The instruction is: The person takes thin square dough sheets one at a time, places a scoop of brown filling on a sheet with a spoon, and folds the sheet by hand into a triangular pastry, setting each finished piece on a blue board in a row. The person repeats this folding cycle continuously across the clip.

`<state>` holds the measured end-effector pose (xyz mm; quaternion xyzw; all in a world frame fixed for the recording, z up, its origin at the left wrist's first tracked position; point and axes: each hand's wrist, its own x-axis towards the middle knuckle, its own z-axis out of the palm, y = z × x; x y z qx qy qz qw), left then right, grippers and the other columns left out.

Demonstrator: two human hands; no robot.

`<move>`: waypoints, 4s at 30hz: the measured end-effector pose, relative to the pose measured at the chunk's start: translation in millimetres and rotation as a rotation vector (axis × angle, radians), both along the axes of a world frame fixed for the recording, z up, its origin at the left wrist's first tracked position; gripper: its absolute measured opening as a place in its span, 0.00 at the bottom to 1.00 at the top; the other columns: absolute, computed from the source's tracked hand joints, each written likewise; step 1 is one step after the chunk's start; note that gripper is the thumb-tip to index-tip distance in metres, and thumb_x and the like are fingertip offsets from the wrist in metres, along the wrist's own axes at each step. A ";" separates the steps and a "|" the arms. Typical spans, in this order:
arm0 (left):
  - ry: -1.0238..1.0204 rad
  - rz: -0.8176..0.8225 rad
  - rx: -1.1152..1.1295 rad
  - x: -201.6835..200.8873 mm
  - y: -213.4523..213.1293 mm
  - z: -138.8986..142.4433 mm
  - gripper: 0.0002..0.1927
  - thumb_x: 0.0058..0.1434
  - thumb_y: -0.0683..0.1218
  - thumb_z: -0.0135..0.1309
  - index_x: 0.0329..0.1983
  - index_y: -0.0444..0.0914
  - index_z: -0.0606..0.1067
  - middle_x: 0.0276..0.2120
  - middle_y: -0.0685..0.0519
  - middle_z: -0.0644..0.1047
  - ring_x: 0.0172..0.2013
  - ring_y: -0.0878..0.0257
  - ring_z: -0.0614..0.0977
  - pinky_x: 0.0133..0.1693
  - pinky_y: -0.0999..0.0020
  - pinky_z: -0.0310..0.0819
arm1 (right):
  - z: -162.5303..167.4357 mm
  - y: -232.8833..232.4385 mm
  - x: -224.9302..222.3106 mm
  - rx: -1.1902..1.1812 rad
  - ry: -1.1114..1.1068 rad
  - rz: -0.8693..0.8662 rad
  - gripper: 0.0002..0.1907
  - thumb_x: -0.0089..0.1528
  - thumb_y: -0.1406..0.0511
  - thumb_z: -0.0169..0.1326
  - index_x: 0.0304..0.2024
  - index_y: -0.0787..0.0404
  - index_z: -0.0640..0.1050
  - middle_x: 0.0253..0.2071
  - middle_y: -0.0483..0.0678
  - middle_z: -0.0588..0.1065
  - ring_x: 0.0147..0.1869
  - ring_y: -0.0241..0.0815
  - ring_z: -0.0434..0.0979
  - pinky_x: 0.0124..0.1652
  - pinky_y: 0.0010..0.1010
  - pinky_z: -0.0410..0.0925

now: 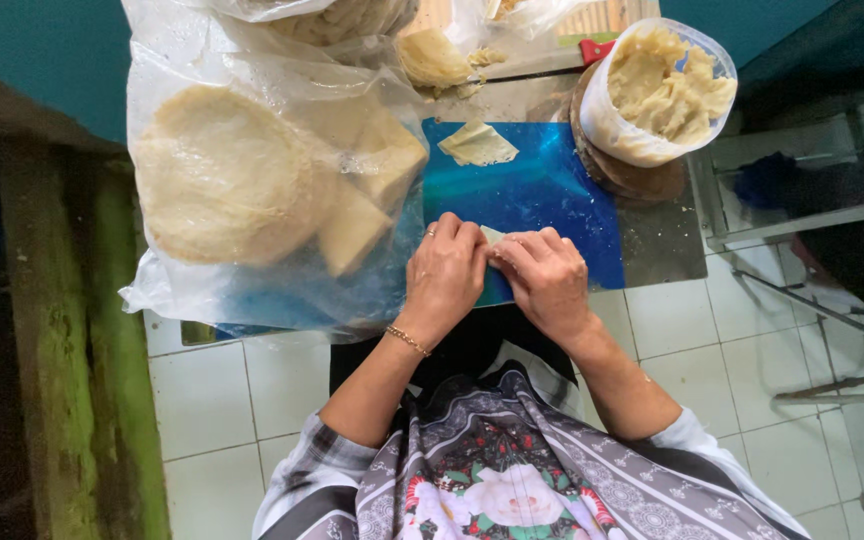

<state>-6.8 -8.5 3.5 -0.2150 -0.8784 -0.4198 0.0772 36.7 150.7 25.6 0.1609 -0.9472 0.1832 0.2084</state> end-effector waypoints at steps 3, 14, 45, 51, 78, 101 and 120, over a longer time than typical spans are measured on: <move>0.103 0.029 0.011 14.0 -3.1 3.2 0.02 0.66 0.40 0.56 0.38 0.39 0.75 0.36 0.49 0.74 0.40 0.50 0.78 0.40 0.56 0.74 | -1.9 0.9 -6.7 -0.078 -0.032 0.008 0.05 0.61 0.67 0.61 0.39 0.58 0.80 0.40 0.46 0.77 0.44 0.50 0.75 0.43 0.40 0.69; 0.276 -0.015 -0.077 14.6 -10.2 -2.5 0.08 0.58 0.38 0.54 0.40 0.41 0.75 0.36 0.53 0.75 0.40 0.55 0.78 0.40 0.61 0.74 | 3.8 14.9 -17.9 0.162 -0.019 0.079 0.25 0.57 0.72 0.55 0.54 0.47 0.83 0.38 0.41 0.74 0.42 0.45 0.73 0.40 0.38 0.64; 0.253 -0.014 -0.035 13.7 -9.4 -0.5 0.08 0.59 0.38 0.54 0.41 0.41 0.76 0.36 0.52 0.74 0.40 0.54 0.78 0.39 0.59 0.73 | 0.8 46.6 -33.2 0.178 -0.210 0.324 0.25 0.69 0.46 0.41 0.63 0.39 0.77 0.75 0.47 0.62 0.78 0.54 0.55 0.72 0.62 0.36; 0.223 -0.007 -0.059 10.4 -7.5 -4.8 0.07 0.58 0.38 0.54 0.38 0.40 0.76 0.35 0.51 0.73 0.39 0.53 0.77 0.39 0.58 0.73 | 0.0 51.8 -29.5 0.379 -0.062 0.196 0.29 0.68 0.38 0.36 0.65 0.30 0.77 0.77 0.46 0.61 0.79 0.55 0.53 0.72 0.64 0.35; 0.224 -0.035 -0.033 10.1 -10.9 -1.2 0.07 0.57 0.36 0.54 0.37 0.40 0.75 0.35 0.51 0.73 0.39 0.52 0.77 0.40 0.58 0.74 | 22.1 142.2 -52.7 0.001 0.153 -0.379 0.08 0.64 0.64 0.68 0.42 0.57 0.81 0.71 0.49 0.70 0.79 0.52 0.61 0.74 0.64 0.38; 0.195 -0.031 -0.004 8.2 -11.5 0.4 0.05 0.60 0.38 0.56 0.39 0.40 0.76 0.35 0.51 0.74 0.38 0.51 0.78 0.40 0.57 0.75 | 13.6 44.9 -33.4 -0.081 -0.203 0.220 0.18 0.60 0.60 0.66 0.52 0.53 0.78 0.51 0.43 0.76 0.55 0.47 0.73 0.53 0.39 0.63; 0.097 0.065 0.213 1.6 -11.1 -4.4 0.15 0.65 0.35 0.53 0.56 0.36 0.74 0.45 0.44 0.75 0.44 0.46 0.81 0.44 0.56 0.77 | 13.3 7.5 -31.4 0.298 0.006 0.100 0.24 0.59 0.55 0.59 0.55 0.57 0.78 0.53 0.50 0.78 0.57 0.49 0.76 0.53 0.44 0.65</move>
